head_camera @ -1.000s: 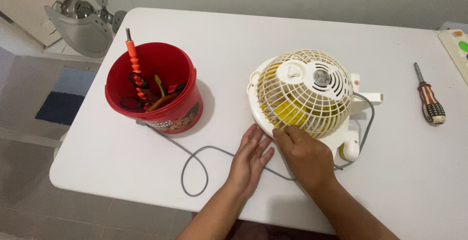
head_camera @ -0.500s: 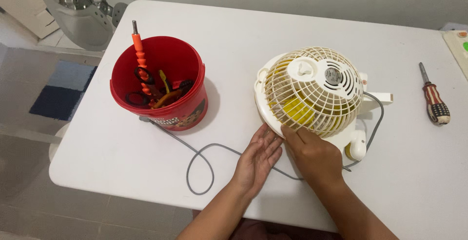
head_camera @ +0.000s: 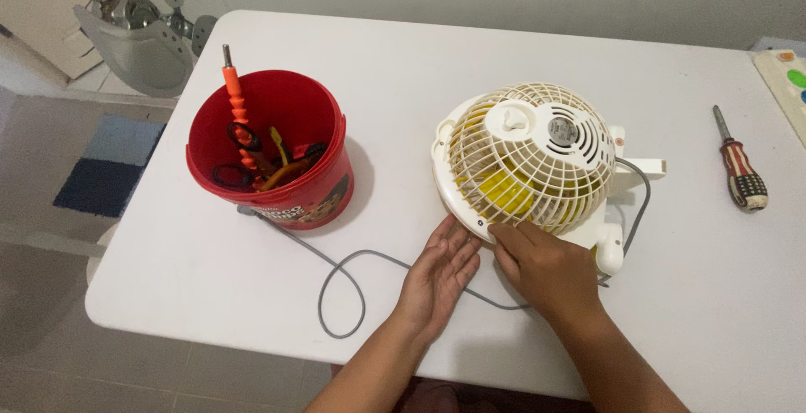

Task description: The person reassembles a small electric fan on a white table using a screwdriver to tighten screws on the base and cage. They then plug the fan into a power strip and test it by turning it on.

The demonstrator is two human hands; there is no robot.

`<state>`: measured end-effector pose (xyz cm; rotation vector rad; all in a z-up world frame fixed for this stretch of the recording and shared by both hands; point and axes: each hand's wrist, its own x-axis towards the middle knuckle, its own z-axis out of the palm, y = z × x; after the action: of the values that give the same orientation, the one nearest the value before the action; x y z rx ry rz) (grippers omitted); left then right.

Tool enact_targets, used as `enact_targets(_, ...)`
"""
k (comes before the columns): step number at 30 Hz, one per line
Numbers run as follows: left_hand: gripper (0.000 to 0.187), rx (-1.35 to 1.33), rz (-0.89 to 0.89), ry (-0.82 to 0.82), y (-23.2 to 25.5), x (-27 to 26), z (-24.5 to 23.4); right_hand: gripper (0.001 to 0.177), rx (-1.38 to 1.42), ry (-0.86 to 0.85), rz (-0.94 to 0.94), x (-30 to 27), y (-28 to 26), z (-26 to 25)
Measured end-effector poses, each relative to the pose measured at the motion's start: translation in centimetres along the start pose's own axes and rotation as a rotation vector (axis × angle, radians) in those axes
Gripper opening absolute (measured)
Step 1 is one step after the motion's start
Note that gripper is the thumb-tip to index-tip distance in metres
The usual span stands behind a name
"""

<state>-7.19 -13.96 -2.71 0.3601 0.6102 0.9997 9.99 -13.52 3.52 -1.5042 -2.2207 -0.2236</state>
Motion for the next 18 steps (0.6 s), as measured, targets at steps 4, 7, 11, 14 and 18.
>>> enact_targets(4,0.074,0.038,-0.027,0.037,0.0,0.1,0.2,0.025,0.0,0.026,-0.045,0.0,0.2,0.3)
enact_targets(7,0.074,0.011,0.011,-0.004,0.1,-0.1,0.3,0.027,-0.006,0.008,-0.072,0.0,0.1,0.5)
enact_targets(11,0.073,0.047,-0.004,0.028,0.2,-0.2,0.6,0.028,0.028,-0.012,-0.048,0.3,-0.2,0.5)
enact_targets(14,0.073,0.061,-0.003,0.044,0.2,-0.2,0.7,0.026,0.072,-0.039,-0.003,0.3,-0.3,0.2)
enact_targets(18,0.075,0.05,0.008,0.039,0.1,-0.3,0.8,0.031,0.298,0.015,0.079,0.2,0.2,-0.9)
